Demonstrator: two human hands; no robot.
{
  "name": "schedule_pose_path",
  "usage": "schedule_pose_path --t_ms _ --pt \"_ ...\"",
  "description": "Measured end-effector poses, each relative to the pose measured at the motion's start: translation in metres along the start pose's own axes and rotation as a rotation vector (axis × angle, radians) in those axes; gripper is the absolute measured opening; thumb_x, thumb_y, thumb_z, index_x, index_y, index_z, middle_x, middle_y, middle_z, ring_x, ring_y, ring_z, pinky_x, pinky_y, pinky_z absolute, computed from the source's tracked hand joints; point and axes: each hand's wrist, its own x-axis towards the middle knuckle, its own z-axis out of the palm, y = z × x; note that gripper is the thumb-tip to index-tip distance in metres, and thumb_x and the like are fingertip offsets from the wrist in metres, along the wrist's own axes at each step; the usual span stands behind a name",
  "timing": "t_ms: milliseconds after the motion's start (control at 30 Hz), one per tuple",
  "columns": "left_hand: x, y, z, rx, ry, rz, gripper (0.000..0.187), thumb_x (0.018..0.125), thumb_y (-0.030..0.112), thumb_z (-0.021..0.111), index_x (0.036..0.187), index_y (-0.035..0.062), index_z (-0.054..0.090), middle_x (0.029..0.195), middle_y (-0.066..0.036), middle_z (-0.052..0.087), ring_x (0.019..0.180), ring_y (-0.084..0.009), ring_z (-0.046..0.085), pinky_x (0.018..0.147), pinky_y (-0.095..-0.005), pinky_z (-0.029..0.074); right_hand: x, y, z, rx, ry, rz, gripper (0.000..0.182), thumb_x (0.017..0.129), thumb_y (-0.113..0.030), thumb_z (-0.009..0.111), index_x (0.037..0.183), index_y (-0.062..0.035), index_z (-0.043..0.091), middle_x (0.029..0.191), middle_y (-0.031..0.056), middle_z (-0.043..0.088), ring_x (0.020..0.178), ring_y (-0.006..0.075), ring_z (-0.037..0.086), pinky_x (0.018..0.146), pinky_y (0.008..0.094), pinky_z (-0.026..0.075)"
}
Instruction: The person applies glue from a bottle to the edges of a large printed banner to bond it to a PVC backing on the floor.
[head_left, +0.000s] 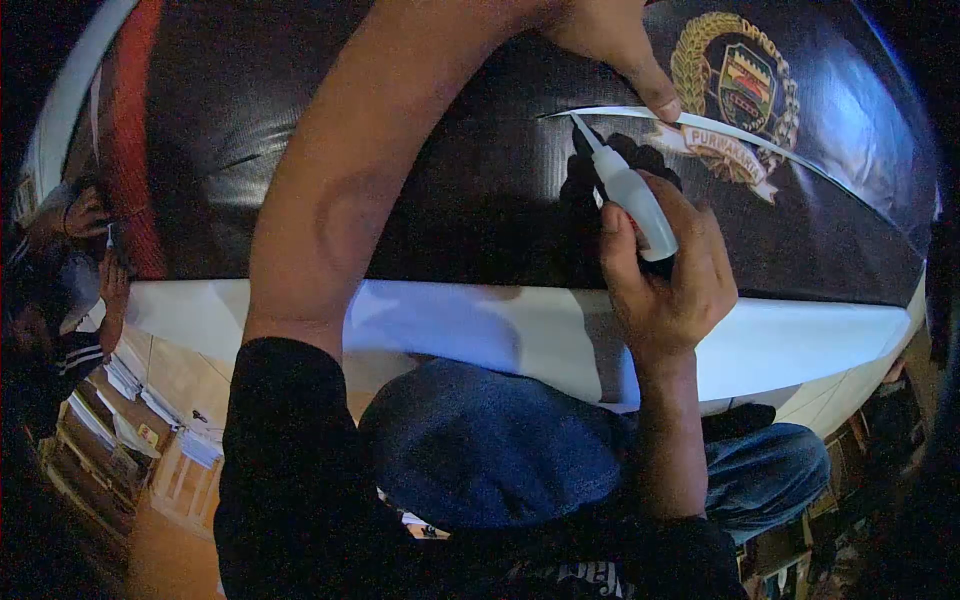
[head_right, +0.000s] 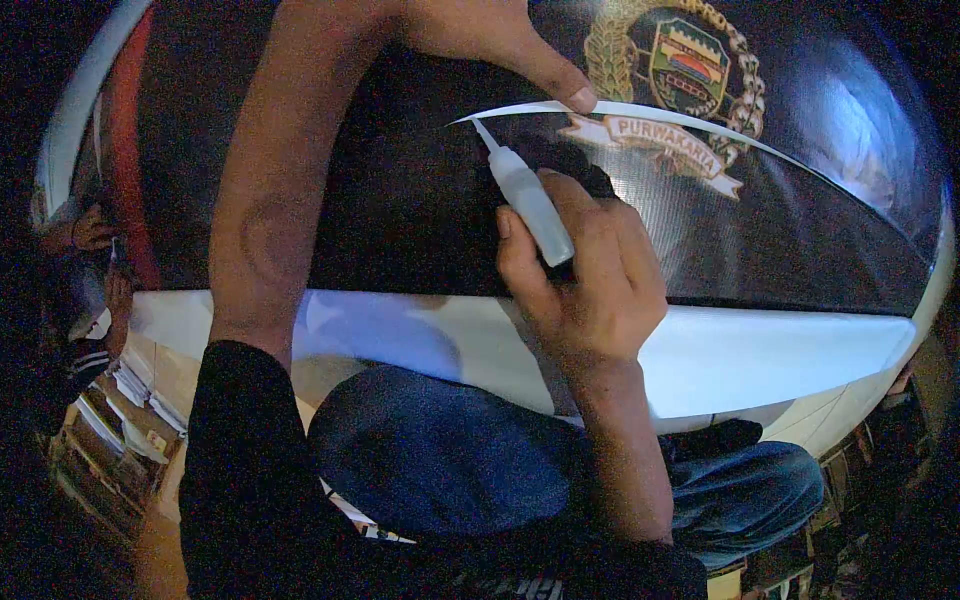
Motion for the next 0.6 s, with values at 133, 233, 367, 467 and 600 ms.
schedule_pose_path --t_ms 133,233,367,467,600 --pt "0.004 0.001 0.006 0.019 0.02 -0.059 0.126 0.06 0.079 0.062 0.15 0.0104 0.006 0.152 -0.028 -0.003 0.142 -0.0387 -0.007 0.112 -0.0565 -0.008 0.0 0.006 0.006 0.029 0.089 -0.053 0.028 0.072 -0.01 0.076 0.096 -0.0018 0.065 0.079 0.0118 0.064 0.066 0.0254 0.062 0.06 0.0343 0.05" --pt "0.004 0.002 0.004 0.018 0.028 -0.048 0.128 0.059 0.079 0.063 0.15 0.0099 0.007 0.152 -0.028 -0.002 0.143 -0.0385 -0.006 0.112 -0.057 -0.007 0.0 0.006 0.005 0.011 0.089 -0.04 0.028 0.072 -0.01 0.076 0.097 -0.0021 0.065 0.08 0.0114 0.064 0.066 0.0255 0.062 0.06 0.0344 0.051" --pt "0.017 -0.029 0.044 0.912 0.431 0.083 0.129 0.057 0.078 0.066 0.15 0.0094 0.008 0.153 -0.027 -0.001 0.143 -0.038 -0.006 0.112 -0.0576 -0.006 -0.001 0.004 0.004 0.006 0.08 -0.035 0.029 0.072 -0.01 0.076 0.098 -0.0024 0.065 0.081 0.0112 0.065 0.066 0.0257 0.062 0.061 0.0343 0.051" --pt "-0.002 0.003 0.001 0.044 0.03 0.004 0.129 0.057 0.077 0.066 0.15 0.0091 0.008 0.153 -0.027 0.0 0.143 -0.0381 -0.005 0.112 -0.058 -0.005 -0.001 0.002 0.003 -0.031 0.037 -0.01 0.029 0.072 -0.009 0.076 0.098 -0.0022 0.065 0.08 0.0112 0.064 0.067 0.0258 0.062 0.061 0.0343 0.051" --pt "0.008 -0.007 0.021 -0.011 0.036 -0.042 0.128 0.058 0.076 0.066 0.15 0.009 0.008 0.152 -0.028 0.0 0.143 -0.0388 -0.005 0.112 -0.0581 -0.005 -0.002 0.006 0.002 -0.002 0.06 -0.012 0.03 0.072 -0.01 0.077 0.099 -0.0022 0.065 0.08 0.0114 0.064 0.066 0.0255 0.062 0.061 0.0338 0.05"
